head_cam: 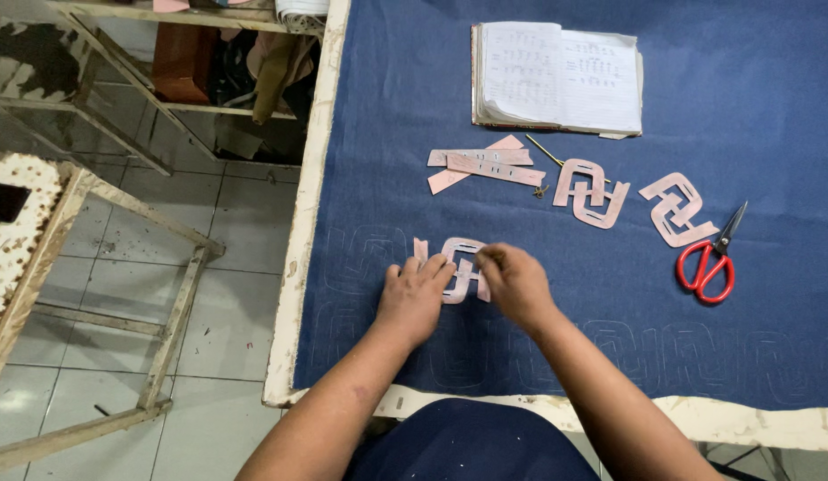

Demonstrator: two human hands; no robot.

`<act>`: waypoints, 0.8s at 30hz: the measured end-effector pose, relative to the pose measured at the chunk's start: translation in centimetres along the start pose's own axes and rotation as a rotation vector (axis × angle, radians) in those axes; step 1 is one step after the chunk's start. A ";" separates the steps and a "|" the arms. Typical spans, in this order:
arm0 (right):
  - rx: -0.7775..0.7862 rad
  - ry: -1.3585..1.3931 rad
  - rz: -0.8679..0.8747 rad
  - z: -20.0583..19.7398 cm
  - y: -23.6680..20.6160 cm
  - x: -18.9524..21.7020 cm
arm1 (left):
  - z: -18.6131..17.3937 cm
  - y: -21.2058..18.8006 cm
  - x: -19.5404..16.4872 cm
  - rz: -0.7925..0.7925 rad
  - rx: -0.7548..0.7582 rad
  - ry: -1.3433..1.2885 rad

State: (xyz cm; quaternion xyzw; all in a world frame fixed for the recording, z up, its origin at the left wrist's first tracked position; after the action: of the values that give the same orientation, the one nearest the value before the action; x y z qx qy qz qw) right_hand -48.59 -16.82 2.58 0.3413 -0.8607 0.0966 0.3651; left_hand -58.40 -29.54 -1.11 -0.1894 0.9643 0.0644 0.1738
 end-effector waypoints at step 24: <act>-0.140 -0.037 -0.117 -0.5 3.0 1.7 | 0.5 1.0 0.1 0.035 0.015 0.030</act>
State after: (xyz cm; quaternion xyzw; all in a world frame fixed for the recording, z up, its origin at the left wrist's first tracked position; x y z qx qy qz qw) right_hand -51.10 -15.25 4.37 0.3664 -0.8505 0.0083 0.3773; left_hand -58.75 -28.52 -1.54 -0.1720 0.9704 0.0573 0.1598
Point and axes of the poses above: each hand's wrist, its own y-axis towards the middle knuckle, its own z-axis out of the palm, x = y × z, the point moved 5 cm from there along y, towards the middle knuckle, and after that the axes turned 9 degrees about -x, right-handed, at the moved point
